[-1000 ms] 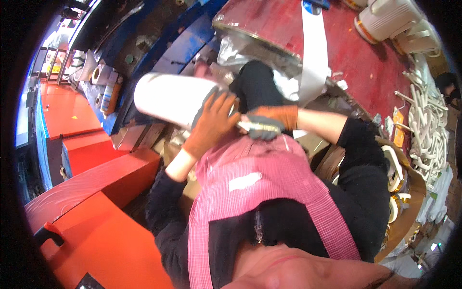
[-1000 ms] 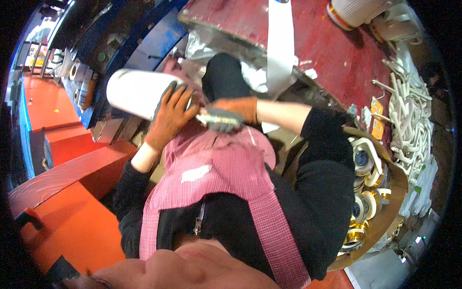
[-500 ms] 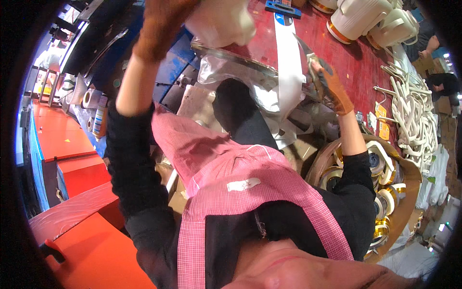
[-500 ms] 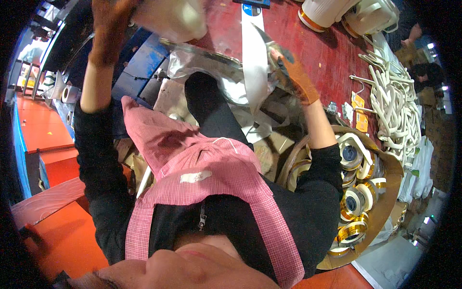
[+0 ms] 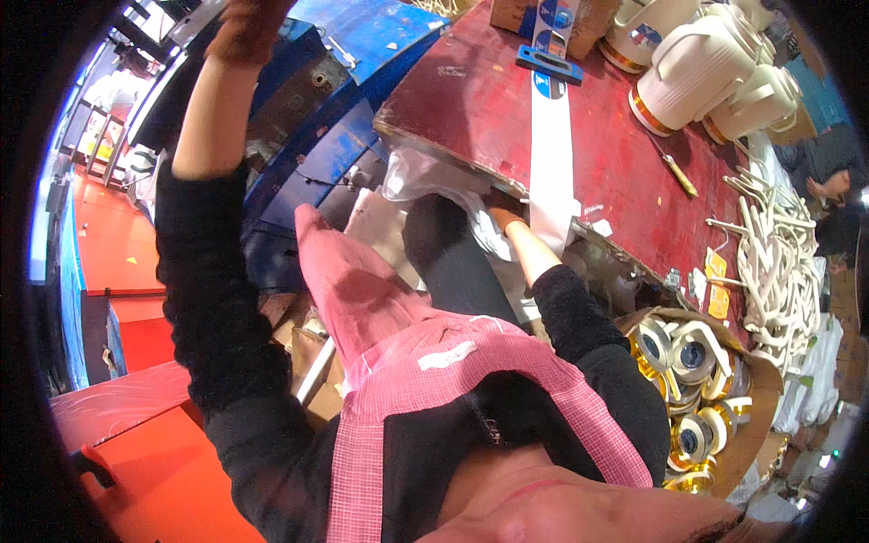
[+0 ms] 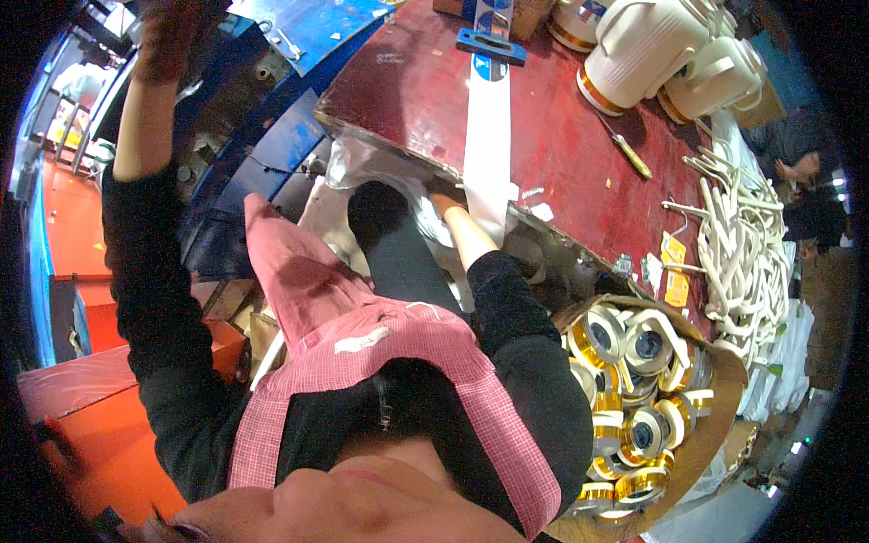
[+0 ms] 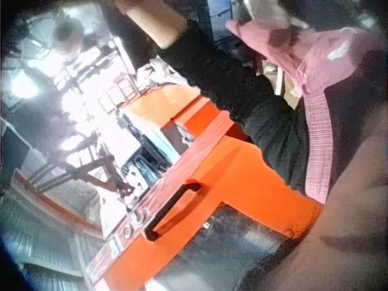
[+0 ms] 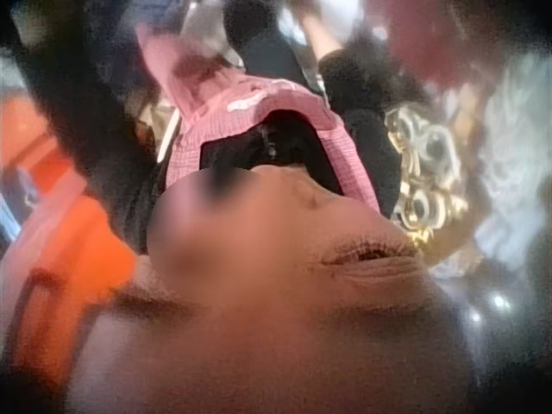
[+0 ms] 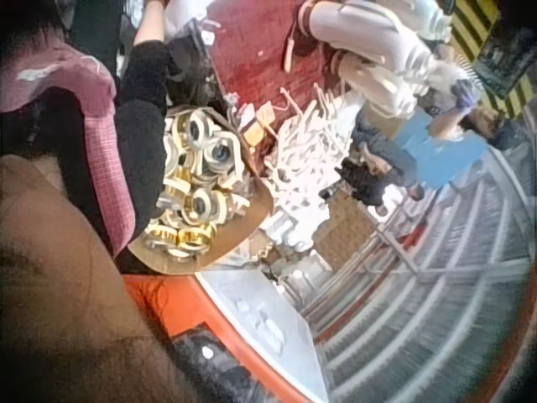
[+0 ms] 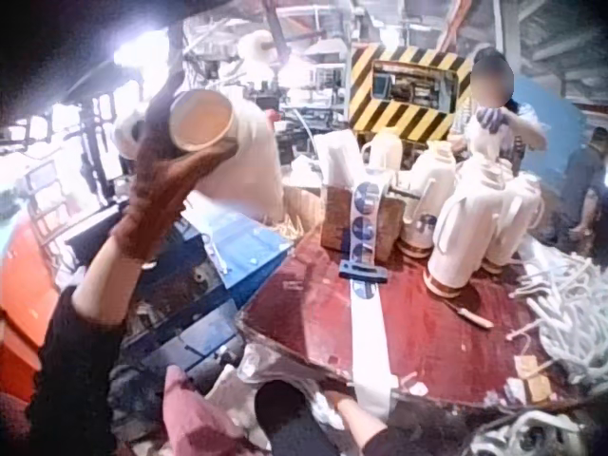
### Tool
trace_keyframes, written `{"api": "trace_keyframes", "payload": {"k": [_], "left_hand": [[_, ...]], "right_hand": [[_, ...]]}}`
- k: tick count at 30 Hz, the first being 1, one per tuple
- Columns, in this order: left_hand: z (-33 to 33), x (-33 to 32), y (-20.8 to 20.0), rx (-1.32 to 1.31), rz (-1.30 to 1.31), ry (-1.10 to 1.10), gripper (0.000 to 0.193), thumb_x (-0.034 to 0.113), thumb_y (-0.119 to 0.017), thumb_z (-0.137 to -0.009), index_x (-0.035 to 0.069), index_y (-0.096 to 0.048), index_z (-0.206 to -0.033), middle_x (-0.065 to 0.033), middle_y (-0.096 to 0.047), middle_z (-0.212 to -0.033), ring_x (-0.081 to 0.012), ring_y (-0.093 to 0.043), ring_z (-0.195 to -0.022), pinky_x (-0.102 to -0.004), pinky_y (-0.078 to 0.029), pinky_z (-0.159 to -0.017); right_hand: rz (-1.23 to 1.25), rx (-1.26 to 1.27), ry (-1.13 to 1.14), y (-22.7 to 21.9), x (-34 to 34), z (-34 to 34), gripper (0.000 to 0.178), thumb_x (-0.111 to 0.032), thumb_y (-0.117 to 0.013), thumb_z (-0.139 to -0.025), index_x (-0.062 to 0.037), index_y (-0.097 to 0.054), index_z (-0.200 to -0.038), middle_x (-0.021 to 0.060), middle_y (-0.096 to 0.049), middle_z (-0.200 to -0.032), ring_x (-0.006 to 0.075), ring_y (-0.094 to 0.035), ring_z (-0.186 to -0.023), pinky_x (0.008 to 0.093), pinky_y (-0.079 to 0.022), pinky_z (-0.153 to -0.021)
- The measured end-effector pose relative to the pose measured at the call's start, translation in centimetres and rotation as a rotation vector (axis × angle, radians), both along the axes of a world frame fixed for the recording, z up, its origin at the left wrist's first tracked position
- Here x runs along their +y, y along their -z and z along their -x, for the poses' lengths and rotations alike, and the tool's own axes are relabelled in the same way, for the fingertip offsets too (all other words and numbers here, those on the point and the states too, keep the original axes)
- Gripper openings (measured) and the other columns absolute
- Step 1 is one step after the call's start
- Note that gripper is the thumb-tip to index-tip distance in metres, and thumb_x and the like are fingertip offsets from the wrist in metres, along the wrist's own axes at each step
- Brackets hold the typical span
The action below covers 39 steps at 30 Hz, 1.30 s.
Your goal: The person assembles white electric kettles by attaching handles, applying stickers, and securing lids. They repeatedly pick up kettle bodies, attach components, and place finished units on a nearby table.
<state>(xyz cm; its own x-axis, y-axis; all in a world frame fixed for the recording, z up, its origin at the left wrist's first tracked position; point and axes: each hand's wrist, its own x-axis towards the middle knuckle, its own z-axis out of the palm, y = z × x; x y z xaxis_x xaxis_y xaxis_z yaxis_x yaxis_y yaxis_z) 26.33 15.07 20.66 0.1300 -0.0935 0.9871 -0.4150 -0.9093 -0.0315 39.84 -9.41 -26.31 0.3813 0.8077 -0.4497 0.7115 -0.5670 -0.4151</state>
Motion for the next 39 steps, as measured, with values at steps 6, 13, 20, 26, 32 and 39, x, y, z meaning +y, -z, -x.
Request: {"api": "trace_keyframes", "payload": {"k": [6,13,20,26,32,39], "left_hand": [[13.3,-5.9,4.8,0.629,0.425,-0.178,0.089,0.022,-0.085,-0.056,0.002,-0.039,-0.130,-0.0169,-0.050,-0.124,-0.0303,-0.051,-0.112,-0.0365,-0.040,-0.095],[17.5,-12.2,12.3,0.934,0.246,-0.174,0.082,0.028,-0.082,-0.057,0.005,-0.046,-0.127,-0.0180,-0.053,-0.120,-0.0327,-0.052,-0.111,-0.0386,-0.042,-0.093],[18.3,-14.2,11.3,0.974,-0.264,-0.390,0.047,0.040,-0.073,-0.059,0.017,-0.060,-0.098,-0.0161,-0.052,-0.118,-0.0341,-0.054,-0.105,-0.0413,-0.047,-0.085],[18.8,-15.2,11.8,0.976,-0.323,-0.429,0.043,0.041,-0.070,-0.061,0.013,-0.059,-0.091,-0.0177,-0.052,-0.117,-0.0342,-0.054,-0.104,-0.0409,-0.048,-0.083],[19.1,-15.1,12.6,0.891,-0.141,-0.300,0.038,0.030,-0.078,-0.056,0.021,-0.062,-0.090,-0.0133,-0.054,-0.116,-0.0334,-0.055,-0.106,-0.0420,-0.047,-0.088],[19.3,-14.6,13.3,0.892,-0.077,-0.220,0.036,0.028,-0.076,-0.054,0.019,-0.064,-0.087,-0.0173,-0.055,-0.118,-0.0361,-0.054,-0.109,-0.0408,-0.046,-0.089]], "right_hand": [[-0.184,-0.018,0.159,-5.2,-2.8,2.9,0.032,-0.019,-0.041,-0.088,-0.0051,-0.053,-0.114,0.0208,-0.056,-0.114,0.0360,-0.054,-0.104,0.0436,-0.041,-0.090],[-1.181,0.071,-0.256,-24.8,-5.2,7.7,0.035,-0.016,-0.067,-0.074,-0.0100,-0.062,-0.108,0.0132,-0.059,-0.107,0.0315,-0.059,-0.096,0.0408,-0.047,-0.084],[-1.111,-0.633,-0.991,-34.9,-3.5,9.2,0.032,-0.017,-0.060,-0.069,-0.0143,-0.064,-0.100,0.0030,-0.054,-0.117,0.0284,-0.047,-0.112,0.0390,-0.042,-0.093],[-0.936,-0.511,-1.110,-35.2,-3.2,11.3,0.030,-0.015,-0.057,-0.073,-0.0116,-0.062,-0.102,0.0059,-0.054,-0.118,0.0312,-0.051,-0.109,0.0370,-0.046,-0.092],[-0.874,-0.547,-1.152,-35.4,-3.5,12.6,0.031,-0.015,-0.057,-0.073,-0.0070,-0.060,-0.103,0.0101,-0.054,-0.115,0.0321,-0.053,-0.106,0.0360,-0.048,-0.089],[-0.832,-0.623,-1.111,-35.9,-5.0,14.0,0.035,-0.013,-0.059,-0.071,-0.0050,-0.060,-0.105,0.0116,-0.053,-0.114,0.0329,-0.052,-0.105,0.0348,-0.051,-0.084]]}}
